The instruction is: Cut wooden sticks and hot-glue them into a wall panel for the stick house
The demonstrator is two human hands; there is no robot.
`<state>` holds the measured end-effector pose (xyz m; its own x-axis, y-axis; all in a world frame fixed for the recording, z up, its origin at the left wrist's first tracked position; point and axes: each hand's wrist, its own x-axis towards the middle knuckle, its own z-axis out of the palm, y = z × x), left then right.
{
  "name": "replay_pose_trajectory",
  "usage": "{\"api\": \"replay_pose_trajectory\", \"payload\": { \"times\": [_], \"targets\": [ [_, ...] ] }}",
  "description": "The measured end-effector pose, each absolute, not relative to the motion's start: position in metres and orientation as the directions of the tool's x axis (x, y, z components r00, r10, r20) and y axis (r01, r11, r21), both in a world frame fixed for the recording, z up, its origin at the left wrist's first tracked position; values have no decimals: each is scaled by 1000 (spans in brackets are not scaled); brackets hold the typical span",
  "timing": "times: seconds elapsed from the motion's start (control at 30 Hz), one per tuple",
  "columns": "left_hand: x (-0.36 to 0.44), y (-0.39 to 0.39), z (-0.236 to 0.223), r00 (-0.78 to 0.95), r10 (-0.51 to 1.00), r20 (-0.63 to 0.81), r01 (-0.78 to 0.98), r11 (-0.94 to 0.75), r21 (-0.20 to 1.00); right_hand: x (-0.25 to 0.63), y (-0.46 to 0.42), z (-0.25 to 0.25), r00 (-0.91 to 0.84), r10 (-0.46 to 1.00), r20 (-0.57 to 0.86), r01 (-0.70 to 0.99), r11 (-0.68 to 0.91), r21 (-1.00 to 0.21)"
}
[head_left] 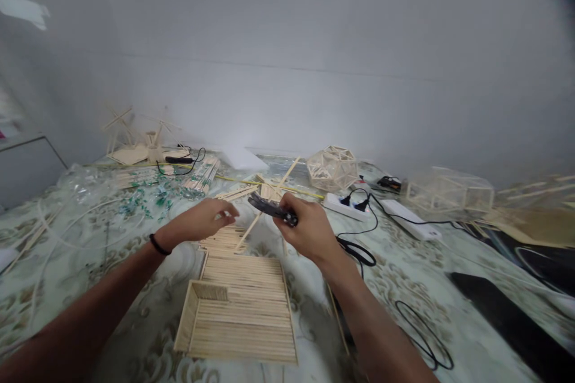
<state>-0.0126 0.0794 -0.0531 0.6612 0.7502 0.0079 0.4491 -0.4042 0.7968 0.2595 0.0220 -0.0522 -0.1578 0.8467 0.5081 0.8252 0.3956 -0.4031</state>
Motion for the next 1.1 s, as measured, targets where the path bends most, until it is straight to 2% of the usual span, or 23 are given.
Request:
{"api": "replay_pose_trajectory", "payload": {
  "times": [0.17,0.33,0.5,0.73,0.97,1.1],
  "targets": [
    [-10,64,-37,729,655,198,25,-314,949,249,17,-53,-226,847,482,807,439,-394],
    [-4,50,-33,782,583,222,-177,-134,975,239,12,-54,-296,839,457,779,489,-393],
    [0,44,-28,791,575,210,-237,-29,971,234,8,-53,-331,832,445,734,523,-432],
    [1,43,-30,789,575,217,-273,12,962,232,7,-53,-277,836,473,651,526,-548],
    [-2,52,-32,740,626,245,-274,-53,960,239,8,-43,-105,858,503,474,487,-733],
    [0,50,-31,741,635,218,-204,-96,974,237,8,-36,37,905,424,285,397,-872]
  ]
}}
